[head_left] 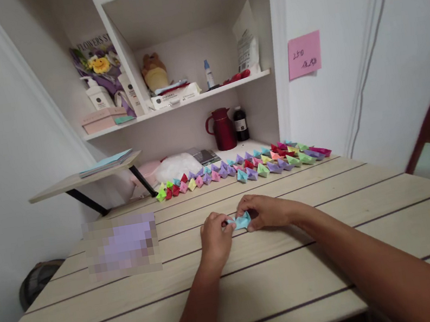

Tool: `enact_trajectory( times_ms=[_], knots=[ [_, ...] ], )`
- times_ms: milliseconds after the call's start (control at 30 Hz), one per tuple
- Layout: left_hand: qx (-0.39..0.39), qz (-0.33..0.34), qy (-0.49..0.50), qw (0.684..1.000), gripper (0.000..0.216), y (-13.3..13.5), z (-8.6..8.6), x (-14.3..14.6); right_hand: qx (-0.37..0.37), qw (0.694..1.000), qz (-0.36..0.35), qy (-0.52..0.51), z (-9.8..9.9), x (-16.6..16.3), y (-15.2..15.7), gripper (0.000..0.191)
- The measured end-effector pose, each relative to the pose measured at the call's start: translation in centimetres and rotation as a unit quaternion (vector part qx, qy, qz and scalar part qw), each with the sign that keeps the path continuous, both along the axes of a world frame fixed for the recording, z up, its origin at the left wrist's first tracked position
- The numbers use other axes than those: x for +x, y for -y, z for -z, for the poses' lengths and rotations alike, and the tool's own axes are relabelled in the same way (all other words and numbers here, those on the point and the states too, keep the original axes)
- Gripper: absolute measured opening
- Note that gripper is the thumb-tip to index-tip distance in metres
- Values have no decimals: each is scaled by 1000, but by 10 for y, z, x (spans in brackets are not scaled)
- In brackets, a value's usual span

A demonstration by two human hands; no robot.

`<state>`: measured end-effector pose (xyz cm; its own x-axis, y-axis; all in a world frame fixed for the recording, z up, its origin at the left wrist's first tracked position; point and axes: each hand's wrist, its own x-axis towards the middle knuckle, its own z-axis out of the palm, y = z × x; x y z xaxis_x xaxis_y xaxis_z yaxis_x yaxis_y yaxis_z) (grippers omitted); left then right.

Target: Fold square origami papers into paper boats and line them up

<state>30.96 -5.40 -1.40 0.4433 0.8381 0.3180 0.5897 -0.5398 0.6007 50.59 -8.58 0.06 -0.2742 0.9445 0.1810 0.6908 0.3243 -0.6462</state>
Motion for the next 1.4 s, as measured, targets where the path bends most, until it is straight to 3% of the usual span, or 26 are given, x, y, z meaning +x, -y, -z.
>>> enact_trajectory(
  times_ms=[200,400,700,1133,1400],
  knots=[
    [-15,2,36,999,12,0,-2,-1,11,999,33,-31,1,-6,-3,17],
    [-31,14,59,998,3,2,-1,-1,13,998,50,-42,2,-8,-3,19],
    [-37,0,96,995,17,0,6,2,52,998,23,-37,0,-12,0,16],
    [4,-1,163,987,9,1,2,-2,172,981,-9,-93,-7,-16,1,14],
    [40,-25,182,982,8,4,-3,-4,168,976,-1,-141,-4,-17,0,13]
  ],
)
